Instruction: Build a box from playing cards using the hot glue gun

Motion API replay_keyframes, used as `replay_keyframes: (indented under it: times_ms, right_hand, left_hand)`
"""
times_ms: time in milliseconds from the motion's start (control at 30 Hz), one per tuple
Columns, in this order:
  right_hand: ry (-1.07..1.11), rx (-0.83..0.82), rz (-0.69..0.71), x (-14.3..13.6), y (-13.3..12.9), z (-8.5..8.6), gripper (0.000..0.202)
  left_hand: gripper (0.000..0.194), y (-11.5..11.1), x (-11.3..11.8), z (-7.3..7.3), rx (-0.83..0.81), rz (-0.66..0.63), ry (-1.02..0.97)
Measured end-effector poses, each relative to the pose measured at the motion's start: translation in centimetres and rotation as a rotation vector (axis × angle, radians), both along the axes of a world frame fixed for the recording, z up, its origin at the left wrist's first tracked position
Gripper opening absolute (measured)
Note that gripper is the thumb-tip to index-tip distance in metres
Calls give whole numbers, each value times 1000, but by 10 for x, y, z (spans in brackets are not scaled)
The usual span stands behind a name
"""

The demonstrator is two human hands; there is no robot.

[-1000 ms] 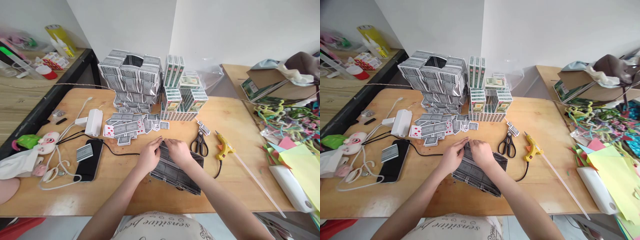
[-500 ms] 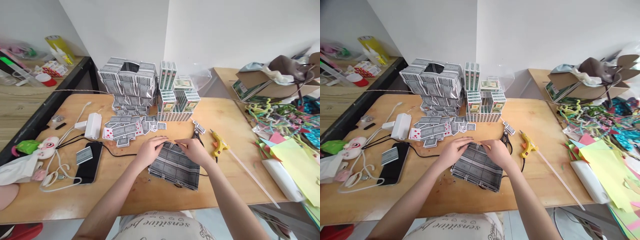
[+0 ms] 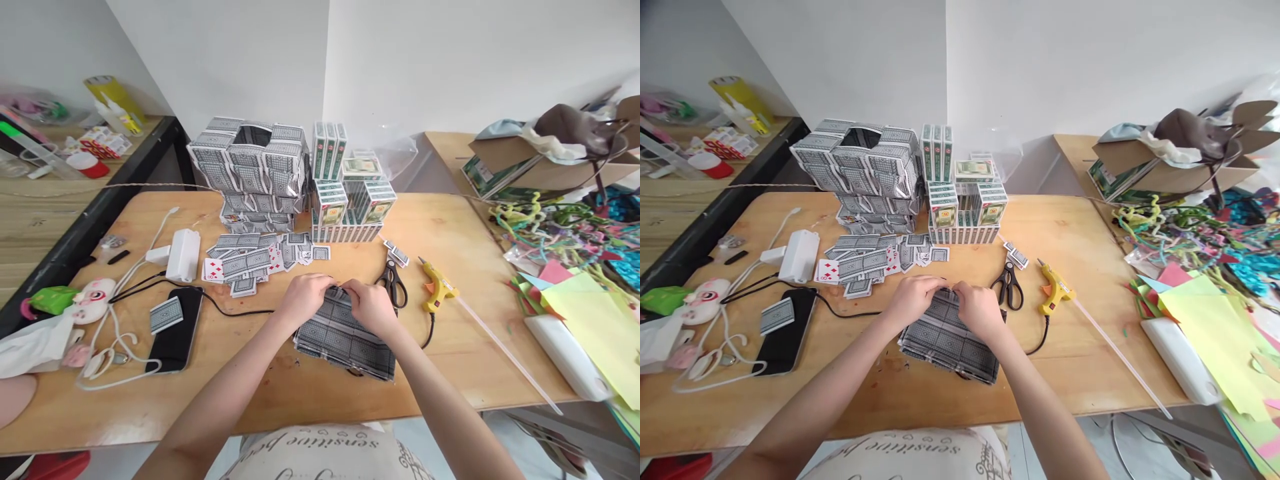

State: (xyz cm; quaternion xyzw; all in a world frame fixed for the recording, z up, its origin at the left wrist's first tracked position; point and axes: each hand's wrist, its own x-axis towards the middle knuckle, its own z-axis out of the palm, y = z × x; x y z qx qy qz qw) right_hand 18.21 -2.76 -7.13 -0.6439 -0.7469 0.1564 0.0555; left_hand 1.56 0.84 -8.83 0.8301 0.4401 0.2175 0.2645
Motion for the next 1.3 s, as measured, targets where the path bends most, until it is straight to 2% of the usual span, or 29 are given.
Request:
replay_keyframes:
  times_ms: [133, 233, 333, 400, 533, 600, 667, 800, 933, 1033, 1133, 1300]
  right_hand:
    - [106, -28, 20, 4, 0, 4, 30]
    - [173, -28, 42, 9, -3, 8, 30]
    - [222, 29, -35, 20, -6, 9, 29]
    - [255, 100, -226, 35, -10, 7, 31]
    - [137, 215, -824, 89, -20, -7, 40]
    - [29, 178, -996, 119, -27, -18, 44]
    - [-51, 86, -1088, 141, -32, -29, 54]
    - [-97, -98, -1112, 152, -27, -47, 67]
    - [-47, -53, -1343, 136, -6, -59, 85]
    - [-31, -18, -1389, 128, 6, -64, 92]
    - [-19, -17, -1372, 129, 9, -64, 88]
    - [65, 2, -1266, 140, 1, -57, 65]
  left_hand:
    - [32, -6, -4, 2, -72, 20, -153]
    - [45, -15, -13, 1, -143, 174, -221]
    - [36, -23, -19, -4, -220, 313, -255]
    - [28, -25, -20, -7, -253, 327, -285]
    - [24, -21, -15, -4, -173, 317, -235]
    - [24, -18, -12, 0, -93, 286, -167]
    - [25, -14, -10, 5, -32, 246, -98]
    - [25, -10, -8, 9, 40, 207, 50]
    - [28, -9, -8, 10, 129, 132, 174]
    - [32, -11, -6, 10, 154, 109, 219]
    - [35, -14, -3, 10, 147, 128, 213]
    - [37, -16, -3, 9, 108, 171, 120]
